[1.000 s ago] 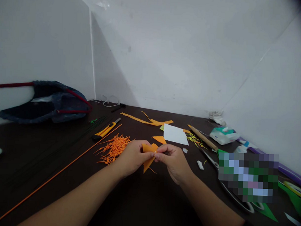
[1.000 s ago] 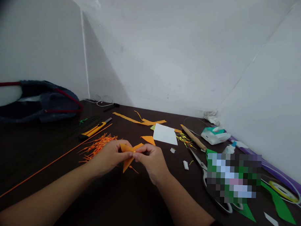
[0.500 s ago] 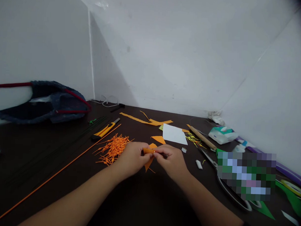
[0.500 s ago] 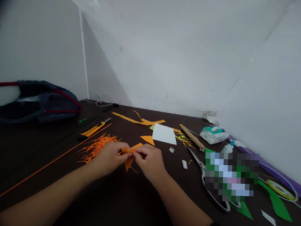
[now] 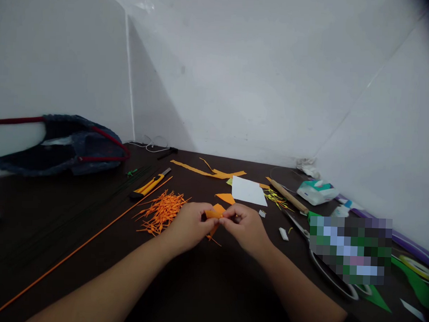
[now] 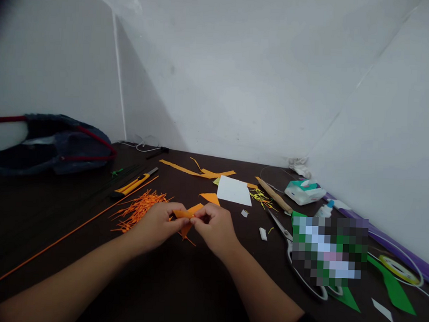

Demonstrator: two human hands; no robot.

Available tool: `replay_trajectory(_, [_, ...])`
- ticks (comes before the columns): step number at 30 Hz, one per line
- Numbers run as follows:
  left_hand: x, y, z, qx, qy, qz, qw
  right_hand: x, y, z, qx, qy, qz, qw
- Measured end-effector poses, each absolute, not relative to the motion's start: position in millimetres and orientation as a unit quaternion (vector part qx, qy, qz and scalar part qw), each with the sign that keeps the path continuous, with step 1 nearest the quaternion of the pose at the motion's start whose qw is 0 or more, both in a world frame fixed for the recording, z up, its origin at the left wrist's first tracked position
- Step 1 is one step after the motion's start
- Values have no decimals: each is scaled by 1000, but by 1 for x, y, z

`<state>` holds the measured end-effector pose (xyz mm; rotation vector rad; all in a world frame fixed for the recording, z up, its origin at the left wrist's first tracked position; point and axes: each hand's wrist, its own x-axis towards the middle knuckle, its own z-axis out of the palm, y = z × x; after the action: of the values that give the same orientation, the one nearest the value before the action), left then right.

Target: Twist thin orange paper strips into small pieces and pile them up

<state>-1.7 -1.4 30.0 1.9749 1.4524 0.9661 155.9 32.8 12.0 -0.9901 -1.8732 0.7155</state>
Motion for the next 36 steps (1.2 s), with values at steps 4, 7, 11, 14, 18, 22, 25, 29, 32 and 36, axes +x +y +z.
replay_trajectory(4, [-2, -3, 30, 732, 509, 362, 274, 157, 32, 14, -404, -749, 321, 416])
replay_trajectory(7, [-2, -4, 32, 732, 505, 357, 284, 157, 32, 14, -399, -747, 347, 403])
replay_trajectory(11, [-2, -5, 33, 735, 505, 346, 293, 157, 33, 11, -386, -739, 374, 406])
replay_trajectory(14, [-3, -4, 33, 729, 509, 340, 306, 156, 33, 10, -369, -750, 359, 416])
replay_trajectory(18, [-4, -3, 32, 705, 500, 349, 362, 157, 34, 11, -363, -759, 346, 414])
replay_trajectory(22, [-2, -3, 31, 649, 487, 389, 436, 157, 33, 11, -367, -765, 336, 409])
replay_trajectory(25, [0, -3, 31, 619, 485, 413, 459, 158, 33, 12, -362, -771, 323, 412])
replay_trajectory(29, [0, -1, 31, 619, 515, 424, 414, 157, 31, 15, -340, -783, 302, 424])
replay_trajectory(32, [0, 0, 30, 628, 534, 427, 372, 155, 27, 16, -338, -803, 223, 438])
replay_trajectory(36, [1, -1, 31, 630, 539, 434, 354, 154, 24, 15, -327, -827, 113, 443])
